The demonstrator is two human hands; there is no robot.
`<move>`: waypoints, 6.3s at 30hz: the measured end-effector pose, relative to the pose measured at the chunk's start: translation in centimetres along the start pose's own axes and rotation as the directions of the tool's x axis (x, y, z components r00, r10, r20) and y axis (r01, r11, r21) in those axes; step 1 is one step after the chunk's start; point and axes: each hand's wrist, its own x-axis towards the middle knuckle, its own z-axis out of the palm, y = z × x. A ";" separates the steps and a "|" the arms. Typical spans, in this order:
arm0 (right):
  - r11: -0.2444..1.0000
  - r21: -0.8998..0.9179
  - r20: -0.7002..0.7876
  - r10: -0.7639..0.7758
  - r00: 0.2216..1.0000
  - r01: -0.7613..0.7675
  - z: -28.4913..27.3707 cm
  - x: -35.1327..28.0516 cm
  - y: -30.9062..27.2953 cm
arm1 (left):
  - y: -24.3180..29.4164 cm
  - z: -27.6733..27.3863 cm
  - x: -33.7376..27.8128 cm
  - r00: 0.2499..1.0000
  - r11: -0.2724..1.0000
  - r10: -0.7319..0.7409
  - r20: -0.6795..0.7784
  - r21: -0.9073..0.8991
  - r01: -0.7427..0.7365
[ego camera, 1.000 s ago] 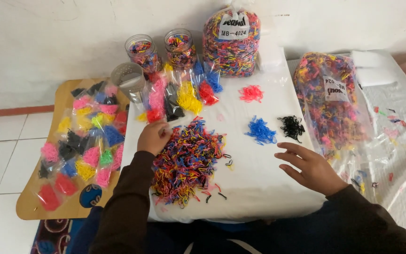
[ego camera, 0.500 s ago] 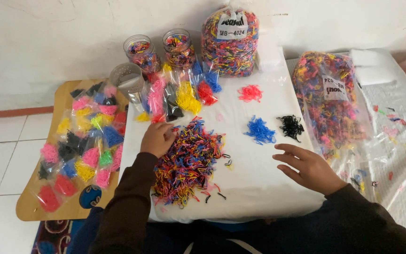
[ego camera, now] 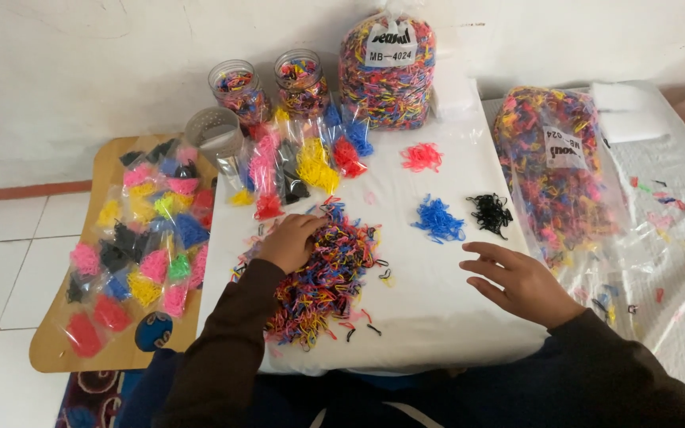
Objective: The person sits at a table and sorts a large pile of mixed-color rubber bands by hand. They pick individual bands from the central pile and place them into separate color piles on the table.
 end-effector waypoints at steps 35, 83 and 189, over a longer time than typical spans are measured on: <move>0.993 0.100 0.320 -0.096 0.943 0.067 0.5 0.5 -0.7 | 9.9 0.6 10.0 0.996 0.994 0.050 -0.073 -0.091 -0.057; 0.786 0.388 0.216 0.430 0.877 -0.481 13.2 7.8 -8.3 | 7.2 -0.3 -10.3 0.890 0.821 -0.440 -0.122 -0.457 0.343; 0.747 0.562 0.460 0.075 0.885 -0.355 14.0 13.6 -7.9 | 6.1 1.8 -9.9 0.911 0.932 -0.317 -0.266 -0.263 0.248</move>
